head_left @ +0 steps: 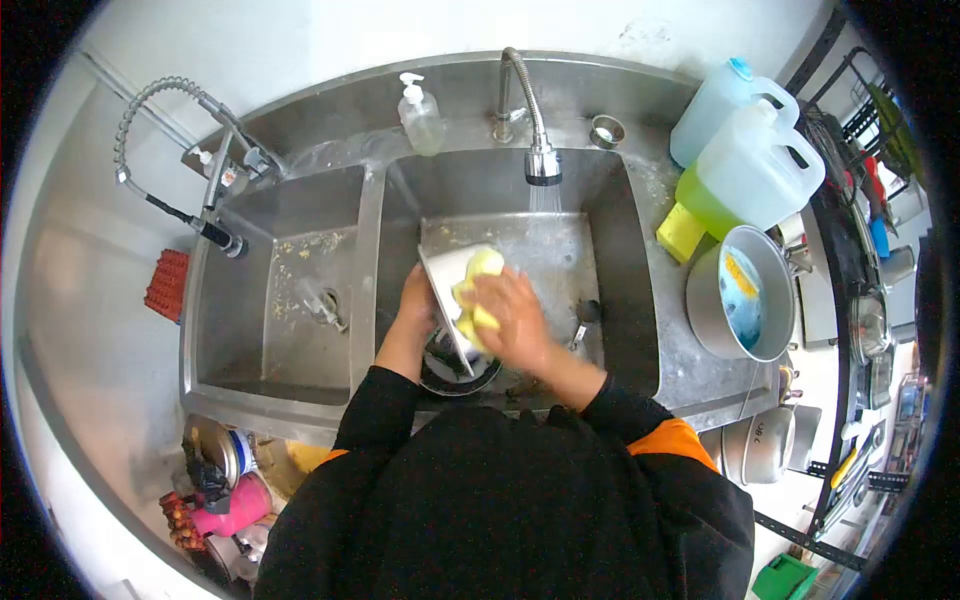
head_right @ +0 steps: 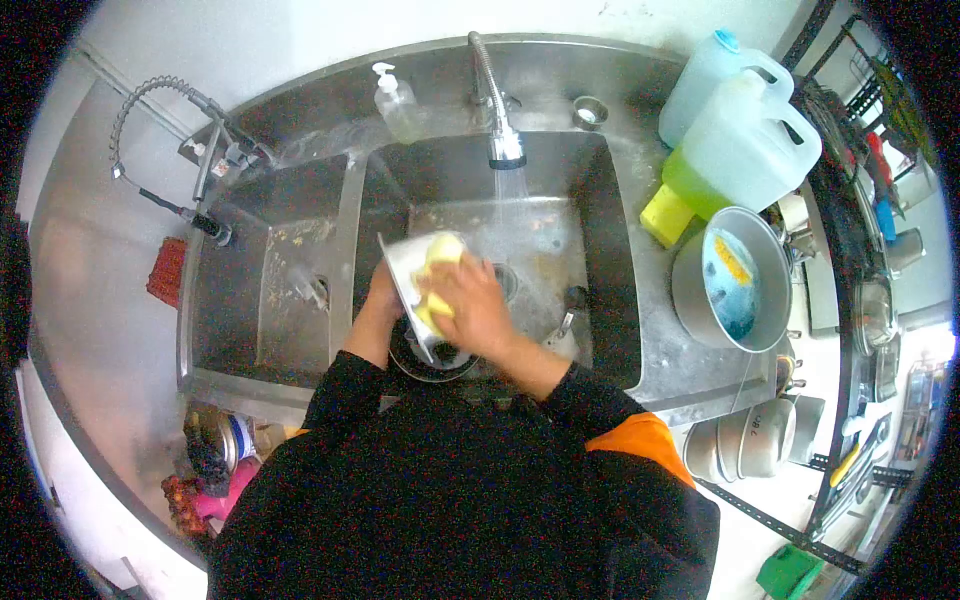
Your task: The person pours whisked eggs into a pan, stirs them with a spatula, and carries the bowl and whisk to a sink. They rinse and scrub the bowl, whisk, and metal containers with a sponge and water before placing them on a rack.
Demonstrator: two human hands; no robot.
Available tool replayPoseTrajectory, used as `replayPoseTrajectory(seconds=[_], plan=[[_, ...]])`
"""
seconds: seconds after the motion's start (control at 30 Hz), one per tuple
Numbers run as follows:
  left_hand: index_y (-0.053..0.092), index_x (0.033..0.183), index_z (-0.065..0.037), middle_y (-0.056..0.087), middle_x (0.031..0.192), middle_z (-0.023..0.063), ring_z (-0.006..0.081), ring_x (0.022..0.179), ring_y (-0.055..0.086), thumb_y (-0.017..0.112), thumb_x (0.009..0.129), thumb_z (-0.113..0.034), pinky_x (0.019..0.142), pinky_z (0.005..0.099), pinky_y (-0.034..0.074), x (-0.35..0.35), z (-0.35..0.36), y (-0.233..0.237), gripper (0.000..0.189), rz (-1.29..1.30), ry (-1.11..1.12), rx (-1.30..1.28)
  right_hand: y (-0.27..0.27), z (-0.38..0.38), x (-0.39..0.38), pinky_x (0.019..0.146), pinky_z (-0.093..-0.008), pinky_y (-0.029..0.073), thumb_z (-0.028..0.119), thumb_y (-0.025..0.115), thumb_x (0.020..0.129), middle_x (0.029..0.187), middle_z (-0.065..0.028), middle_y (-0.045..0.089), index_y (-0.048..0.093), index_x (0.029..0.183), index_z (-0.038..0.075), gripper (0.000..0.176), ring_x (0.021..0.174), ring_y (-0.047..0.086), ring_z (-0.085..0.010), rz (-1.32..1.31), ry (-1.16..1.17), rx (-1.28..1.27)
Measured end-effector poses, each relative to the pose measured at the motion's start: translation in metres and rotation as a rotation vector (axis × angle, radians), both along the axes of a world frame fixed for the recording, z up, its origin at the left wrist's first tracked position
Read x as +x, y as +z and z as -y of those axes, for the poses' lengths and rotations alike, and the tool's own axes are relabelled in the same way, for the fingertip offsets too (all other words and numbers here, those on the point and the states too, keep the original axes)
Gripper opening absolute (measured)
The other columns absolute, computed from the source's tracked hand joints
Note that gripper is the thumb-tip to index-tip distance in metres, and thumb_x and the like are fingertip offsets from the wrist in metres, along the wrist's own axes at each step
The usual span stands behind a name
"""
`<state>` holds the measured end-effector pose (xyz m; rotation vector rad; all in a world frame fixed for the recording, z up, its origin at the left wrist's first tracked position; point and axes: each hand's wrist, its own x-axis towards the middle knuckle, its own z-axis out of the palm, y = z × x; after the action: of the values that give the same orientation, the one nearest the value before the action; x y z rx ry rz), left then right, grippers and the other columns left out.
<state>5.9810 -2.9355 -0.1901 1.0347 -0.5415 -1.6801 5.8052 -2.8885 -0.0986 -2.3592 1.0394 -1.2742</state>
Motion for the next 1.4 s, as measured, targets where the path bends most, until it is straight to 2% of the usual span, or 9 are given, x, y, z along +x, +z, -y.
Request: replayPoseTrajectory(seconds=[0.1, 0.2, 0.3, 0.43, 0.5, 0.67, 0.77, 0.87, 1.4], plan=[[0.053, 0.103, -0.002, 0.06, 0.091, 0.0095, 0.0214, 0.078, 0.06, 0.041, 0.085, -0.02, 0.068, 0.0325, 0.05, 0.001, 0.002, -0.01, 0.028, 0.018, -0.109, 0.032, 0.012, 0.046, 0.003, 0.074, -0.0361, 0.046, 0.013, 0.054, 0.072, 0.091, -0.009, 0.058, 0.057, 0.101, 0.007, 0.029, 0.083, 0.057, -0.0235, 0.195, -0.117, 0.586], [0.053, 0.102, -0.001, 0.059, 0.092, 0.011, 0.0214, 0.076, 0.06, 0.043, 0.084, -0.018, 0.065, 0.0322, 0.05, 0.005, 0.008, -0.021, 0.027, 0.052, -0.023, 0.024, -0.028, 0.103, -0.003, 0.07, -0.0333, 0.048, 0.023, 0.05, 0.081, 0.092, -0.0101, 0.061, 0.056, 0.1, 0.0, 0.03, 0.078, 0.059, -0.0197, 0.889, 0.397, 1.386], [0.053, 0.102, 0.0, 0.059, 0.092, 0.0116, 0.0217, 0.076, 0.06, 0.043, 0.084, -0.017, 0.065, 0.0325, 0.051, 0.006, 0.009, 0.001, 0.027, 0.023, 0.117, 0.046, -0.049, 0.084, 0.004, 0.071, -0.0337, 0.048, 0.029, 0.046, 0.083, 0.091, -0.0102, 0.061, 0.057, 0.099, 0.003, 0.032, 0.079, 0.06, -0.02, 1.405, 0.501, 1.581], [0.052, 0.101, 0.001, 0.059, 0.092, 0.012, 0.0231, 0.077, 0.059, 0.044, 0.085, -0.014, 0.066, 0.0333, 0.051, 0.006, 0.008, 0.008, 0.024, 0.004, 0.282, 0.012, -0.097, 0.034, 0.02, 0.063, -0.0352, 0.05, 0.026, 0.043, 0.083, 0.086, -0.0077, 0.061, 0.058, 0.091, 0.007, 0.026, 0.072, 0.06, -0.0207, 1.663, -0.017, 1.762], [0.052, 0.1, -0.002, 0.058, 0.093, 0.0106, 0.0224, 0.08, 0.059, 0.045, 0.085, -0.012, 0.068, 0.0325, 0.049, 0.006, -0.002, -0.007, 0.02, 0.087, 0.366, -0.076, -0.127, 0.011, 0.008, 0.062, -0.0371, 0.05, 0.025, 0.041, 0.083, 0.087, -0.0087, 0.061, 0.057, 0.093, 0.005, 0.027, 0.073, 0.06, -0.0226, 1.619, 0.047, 1.863], [0.051, 0.098, -0.001, 0.059, 0.09, 0.0183, 0.0325, 0.084, 0.057, 0.059, 0.076, -0.023, 0.072, 0.0397, 0.043, 0.011, -0.024, -0.033, 0.032, 1.38, 0.196, -0.028, -0.192, 0.016, -0.04, 0.053, -0.0401, 0.048, 0.028, 0.039, 0.083, 0.086, -0.0122, 0.061, 0.055, 0.097, 0.002, 0.034, 0.07, 0.06, -0.0256, 1.215, 0.039, 1.67], [0.051, 0.098, -0.003, 0.059, 0.088, 0.021, 0.037, 0.084, 0.056, 0.058, 0.074, -0.029, 0.072, 0.0422, 0.043, 0.02, -0.029, -0.064, 0.036, 1.598, -0.196, 0.142, -0.263, 0.047, -0.11, 0.072, -0.0356, 0.046, 0.015, 0.053, 0.074, 0.083, -0.0165, 0.059, 0.057, 0.088, 0.001, 0.02, 0.075, 0.057, -0.0301, -0.91, -0.24, 0.858], [0.048, 0.103, -0.005, 0.058, 0.086, 0.0192, 0.0353, 0.084, 0.055, 0.057, 0.074, -0.026, 0.072, 0.044, 0.043, 0.013, -0.03, -0.067, 0.036, 1.648, -0.364, 0.188, -0.251, 0.039, -0.145, 0.073, -0.0411, 0.046, 0.038, 0.048, 0.077, 0.097, -0.0166, 0.059, 0.062, 0.093, 0.005, 0.039, 0.089, 0.057, -0.0312, -0.719, -0.574, 1.342], [0.051, 0.102, -0.007, 0.054, 0.1, 0.013, 0.0311, 0.093, 0.052, 0.065, 0.068, -0.037, 0.081, 0.0385, 0.041, -0.012, -0.036, -0.065, 0.048, 1.603, -0.658, -0.148, -0.446, 0.019, -0.189, 0.072, -0.0382, 0.046, 0.028, 0.056, 0.074, 0.1, -0.0169, 0.057, 0.061, 0.093, 0.003, 0.032, 0.09, 0.056, -0.0306, -0.79, -0.375, 1.54]])
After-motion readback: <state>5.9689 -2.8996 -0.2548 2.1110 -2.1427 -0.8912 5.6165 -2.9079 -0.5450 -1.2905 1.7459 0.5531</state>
